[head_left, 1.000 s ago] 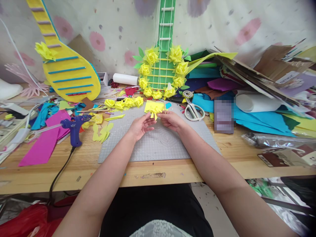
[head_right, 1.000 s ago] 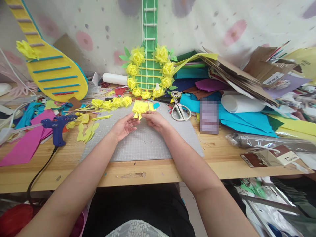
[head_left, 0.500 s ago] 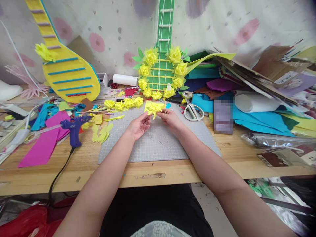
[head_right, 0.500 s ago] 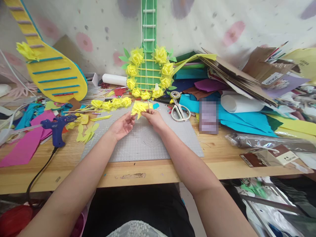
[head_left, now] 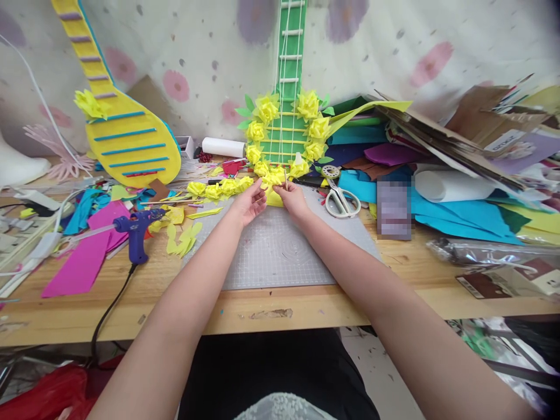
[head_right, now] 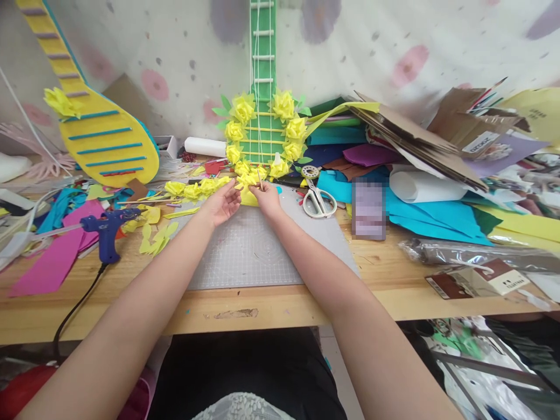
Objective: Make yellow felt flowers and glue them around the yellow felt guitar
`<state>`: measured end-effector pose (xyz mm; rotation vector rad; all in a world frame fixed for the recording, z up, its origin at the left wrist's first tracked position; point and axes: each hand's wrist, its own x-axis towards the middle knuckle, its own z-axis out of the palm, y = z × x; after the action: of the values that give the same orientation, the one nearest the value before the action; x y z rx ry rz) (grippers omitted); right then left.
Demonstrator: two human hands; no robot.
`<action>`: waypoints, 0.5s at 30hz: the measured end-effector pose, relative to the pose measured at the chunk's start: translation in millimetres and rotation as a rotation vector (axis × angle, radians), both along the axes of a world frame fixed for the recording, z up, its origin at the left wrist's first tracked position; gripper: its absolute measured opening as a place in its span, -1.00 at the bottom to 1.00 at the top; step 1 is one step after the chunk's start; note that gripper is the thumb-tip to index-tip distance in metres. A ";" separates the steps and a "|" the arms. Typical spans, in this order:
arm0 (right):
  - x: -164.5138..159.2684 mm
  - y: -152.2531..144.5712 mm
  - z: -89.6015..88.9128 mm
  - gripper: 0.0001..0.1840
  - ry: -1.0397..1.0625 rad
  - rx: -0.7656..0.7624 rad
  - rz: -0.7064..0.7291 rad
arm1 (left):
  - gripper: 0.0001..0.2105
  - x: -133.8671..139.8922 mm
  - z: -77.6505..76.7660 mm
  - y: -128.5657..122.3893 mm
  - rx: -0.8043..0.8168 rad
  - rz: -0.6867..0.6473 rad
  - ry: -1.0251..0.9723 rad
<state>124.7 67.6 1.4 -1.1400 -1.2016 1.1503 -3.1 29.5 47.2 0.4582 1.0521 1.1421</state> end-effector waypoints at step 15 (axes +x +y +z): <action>1.2 -5.5 -12.6 -0.75 -0.146 0.148 -0.001 | -0.86 5.3 -9.5 -15.3 -0.008 0.100 -0.045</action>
<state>125.9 62.1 -11.2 -1.1266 -1.3749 0.9731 2.2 14.1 37.7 0.3755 1.0495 1.2312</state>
